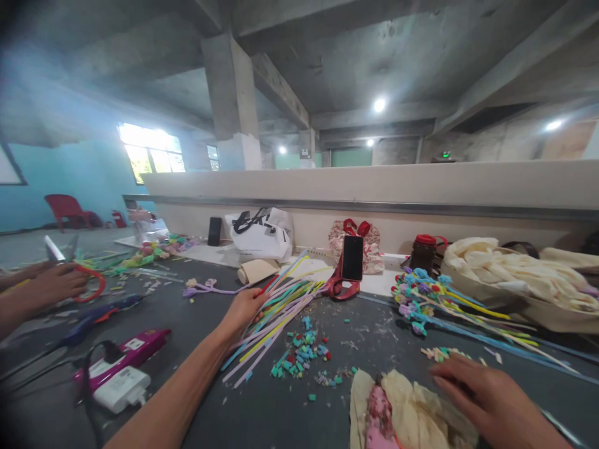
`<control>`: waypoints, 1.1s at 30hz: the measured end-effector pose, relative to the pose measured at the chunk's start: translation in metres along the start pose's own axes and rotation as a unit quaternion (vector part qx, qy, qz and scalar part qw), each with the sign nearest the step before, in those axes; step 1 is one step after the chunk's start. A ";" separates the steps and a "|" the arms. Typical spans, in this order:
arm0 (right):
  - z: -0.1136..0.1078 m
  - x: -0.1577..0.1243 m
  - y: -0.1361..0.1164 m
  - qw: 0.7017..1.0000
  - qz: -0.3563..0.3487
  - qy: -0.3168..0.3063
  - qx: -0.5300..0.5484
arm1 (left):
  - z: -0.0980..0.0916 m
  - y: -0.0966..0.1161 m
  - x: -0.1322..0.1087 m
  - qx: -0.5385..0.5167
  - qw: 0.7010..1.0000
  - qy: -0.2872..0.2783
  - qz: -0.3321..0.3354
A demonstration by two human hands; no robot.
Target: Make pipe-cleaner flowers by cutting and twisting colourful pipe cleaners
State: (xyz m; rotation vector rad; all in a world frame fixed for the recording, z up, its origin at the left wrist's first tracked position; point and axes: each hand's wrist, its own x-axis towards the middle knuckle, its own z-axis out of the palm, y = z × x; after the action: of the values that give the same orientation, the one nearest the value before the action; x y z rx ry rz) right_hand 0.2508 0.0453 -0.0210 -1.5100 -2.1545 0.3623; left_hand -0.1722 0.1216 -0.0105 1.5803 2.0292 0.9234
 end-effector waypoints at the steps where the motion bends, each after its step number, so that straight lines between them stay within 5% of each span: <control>1: -0.003 0.012 -0.020 1.000 -0.020 -0.008 0.021 | 0.000 -0.001 0.001 -0.005 1.000 0.001 -0.001; 7: 0.027 0.108 -0.117 0.967 0.033 -0.079 0.239 | -0.009 0.002 0.006 -0.027 0.999 0.019 0.012; 14: 0.084 0.203 -0.142 0.902 0.161 -0.041 0.399 | -0.008 0.007 -0.001 -0.161 0.986 -0.012 0.052; 20: 0.095 0.227 -0.145 0.871 0.163 0.025 0.463 | -0.006 0.010 -0.004 -0.275 0.955 -0.102 0.035; 33: 0.088 0.245 -0.141 0.842 0.158 0.047 0.513 | -0.011 0.008 -0.005 -0.302 0.944 -0.137 -0.003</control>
State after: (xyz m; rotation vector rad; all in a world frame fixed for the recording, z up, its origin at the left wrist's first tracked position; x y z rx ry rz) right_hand 0.0237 0.2289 0.0276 -1.1397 -1.2006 1.2745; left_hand -0.1728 0.1153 0.0030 1.2689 1.3774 1.1149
